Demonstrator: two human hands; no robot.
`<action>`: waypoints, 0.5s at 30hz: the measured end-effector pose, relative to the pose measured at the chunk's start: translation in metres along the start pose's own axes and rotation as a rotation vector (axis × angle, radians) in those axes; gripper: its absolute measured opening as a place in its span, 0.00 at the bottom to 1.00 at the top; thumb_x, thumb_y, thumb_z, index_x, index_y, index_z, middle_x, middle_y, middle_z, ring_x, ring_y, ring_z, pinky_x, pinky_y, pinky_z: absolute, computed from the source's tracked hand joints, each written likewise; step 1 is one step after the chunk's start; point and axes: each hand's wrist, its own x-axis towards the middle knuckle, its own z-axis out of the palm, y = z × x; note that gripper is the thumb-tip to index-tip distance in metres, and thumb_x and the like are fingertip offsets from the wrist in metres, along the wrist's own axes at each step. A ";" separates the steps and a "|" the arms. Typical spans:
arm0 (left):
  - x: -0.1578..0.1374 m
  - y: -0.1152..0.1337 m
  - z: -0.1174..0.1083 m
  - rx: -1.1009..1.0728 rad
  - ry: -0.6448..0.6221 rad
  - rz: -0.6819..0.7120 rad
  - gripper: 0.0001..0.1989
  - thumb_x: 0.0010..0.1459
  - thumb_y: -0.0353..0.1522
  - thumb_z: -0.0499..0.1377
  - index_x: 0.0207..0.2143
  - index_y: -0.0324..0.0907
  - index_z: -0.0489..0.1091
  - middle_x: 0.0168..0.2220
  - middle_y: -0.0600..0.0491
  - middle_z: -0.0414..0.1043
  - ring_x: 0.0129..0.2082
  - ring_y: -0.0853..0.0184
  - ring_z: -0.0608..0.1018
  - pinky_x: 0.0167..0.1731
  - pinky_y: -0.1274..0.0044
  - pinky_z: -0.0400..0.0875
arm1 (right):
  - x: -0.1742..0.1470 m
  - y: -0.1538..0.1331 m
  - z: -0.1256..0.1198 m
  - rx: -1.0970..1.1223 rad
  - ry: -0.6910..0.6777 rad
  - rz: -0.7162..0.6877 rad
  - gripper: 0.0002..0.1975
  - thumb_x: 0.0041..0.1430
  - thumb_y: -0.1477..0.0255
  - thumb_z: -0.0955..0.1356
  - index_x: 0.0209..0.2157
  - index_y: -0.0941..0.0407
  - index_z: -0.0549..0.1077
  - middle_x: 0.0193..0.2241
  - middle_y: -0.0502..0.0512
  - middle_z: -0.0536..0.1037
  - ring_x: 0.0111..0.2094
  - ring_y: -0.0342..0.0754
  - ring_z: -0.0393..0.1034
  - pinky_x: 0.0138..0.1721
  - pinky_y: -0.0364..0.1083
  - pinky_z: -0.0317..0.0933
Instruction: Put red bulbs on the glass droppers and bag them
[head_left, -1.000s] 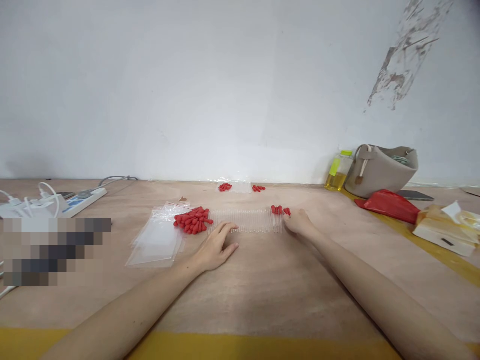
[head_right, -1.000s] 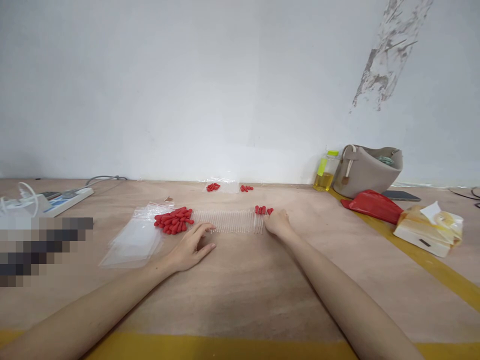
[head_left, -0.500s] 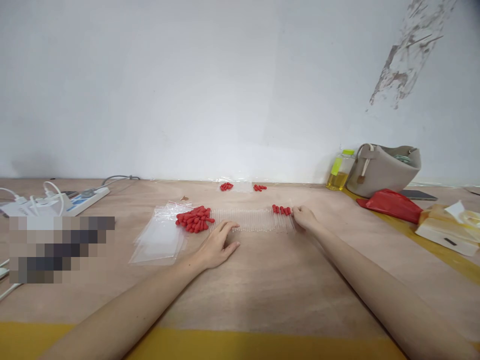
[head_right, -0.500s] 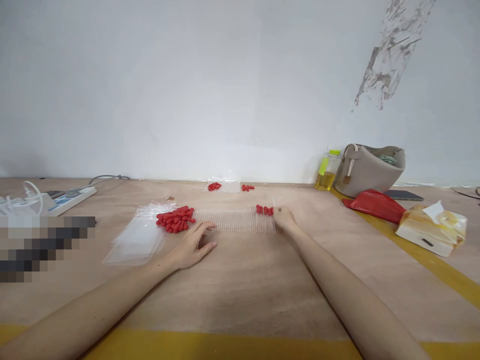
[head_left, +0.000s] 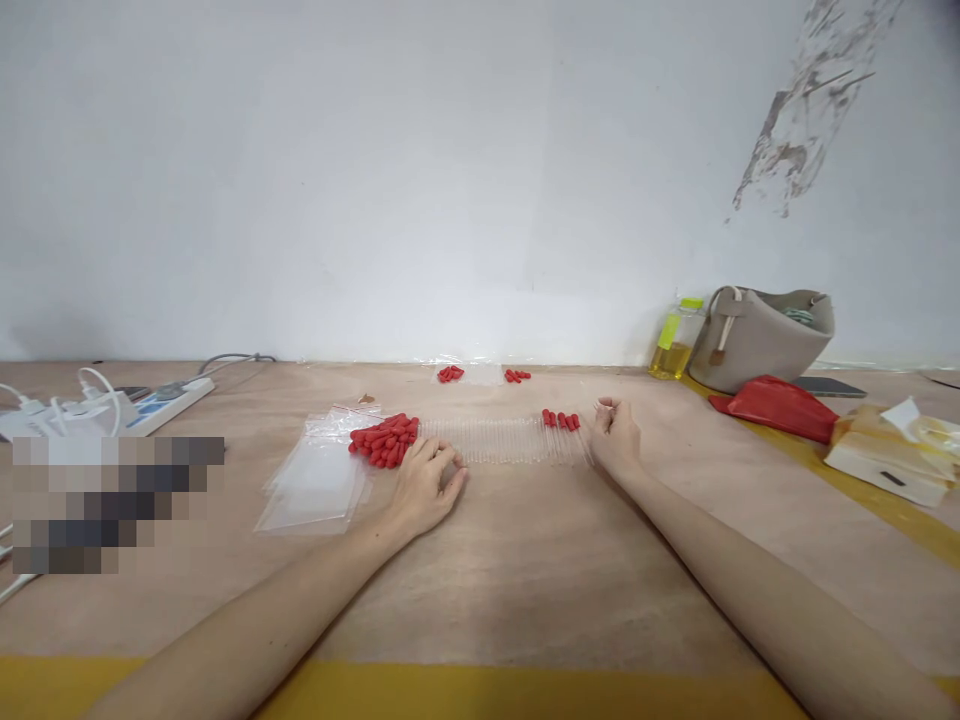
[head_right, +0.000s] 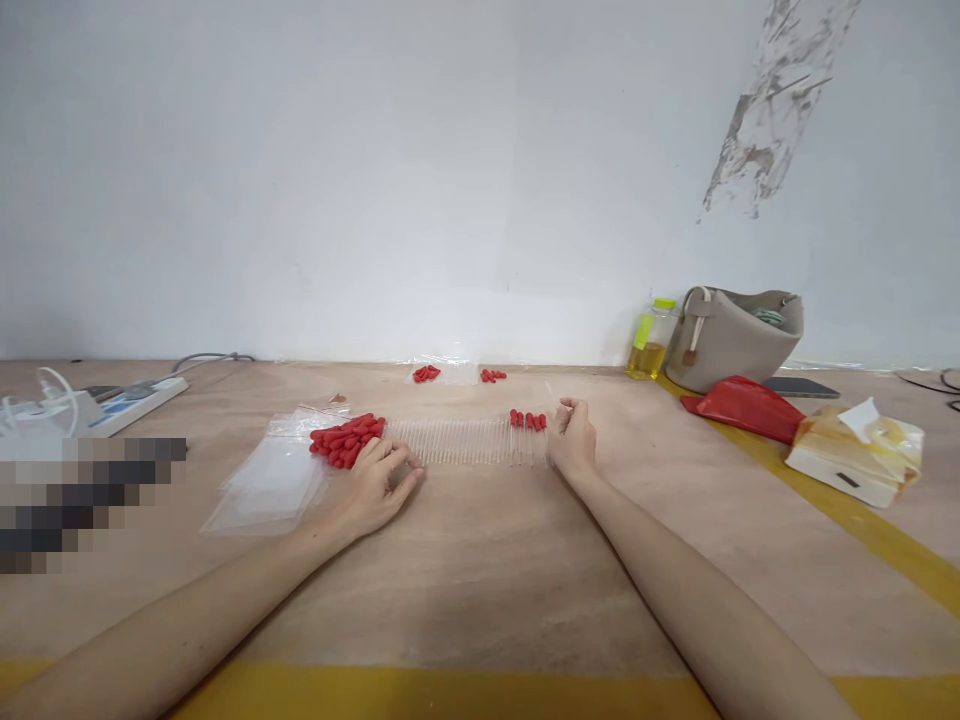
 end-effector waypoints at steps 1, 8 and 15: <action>0.001 0.000 -0.001 0.020 0.009 -0.019 0.03 0.52 0.30 0.54 0.30 0.42 0.67 0.33 0.51 0.66 0.35 0.63 0.66 0.36 0.71 0.60 | 0.000 0.000 0.000 0.015 0.018 0.023 0.15 0.52 0.68 0.57 0.40 0.59 0.65 0.29 0.58 0.72 0.31 0.51 0.66 0.32 0.46 0.55; 0.012 -0.014 -0.013 0.239 0.109 -0.199 0.15 0.49 0.34 0.57 0.41 0.42 0.65 0.39 0.49 0.67 0.40 0.57 0.66 0.38 0.69 0.57 | 0.003 -0.006 0.003 0.101 -0.014 0.131 0.17 0.48 0.69 0.58 0.40 0.60 0.67 0.24 0.55 0.73 0.27 0.49 0.67 0.29 0.45 0.57; 0.027 -0.049 -0.037 0.344 0.090 -0.307 0.15 0.54 0.39 0.52 0.21 0.43 0.70 0.34 0.50 0.69 0.40 0.57 0.66 0.37 0.67 0.54 | -0.033 -0.044 -0.005 0.559 -0.340 0.148 0.15 0.49 0.64 0.61 0.34 0.59 0.69 0.18 0.49 0.68 0.18 0.41 0.60 0.23 0.41 0.54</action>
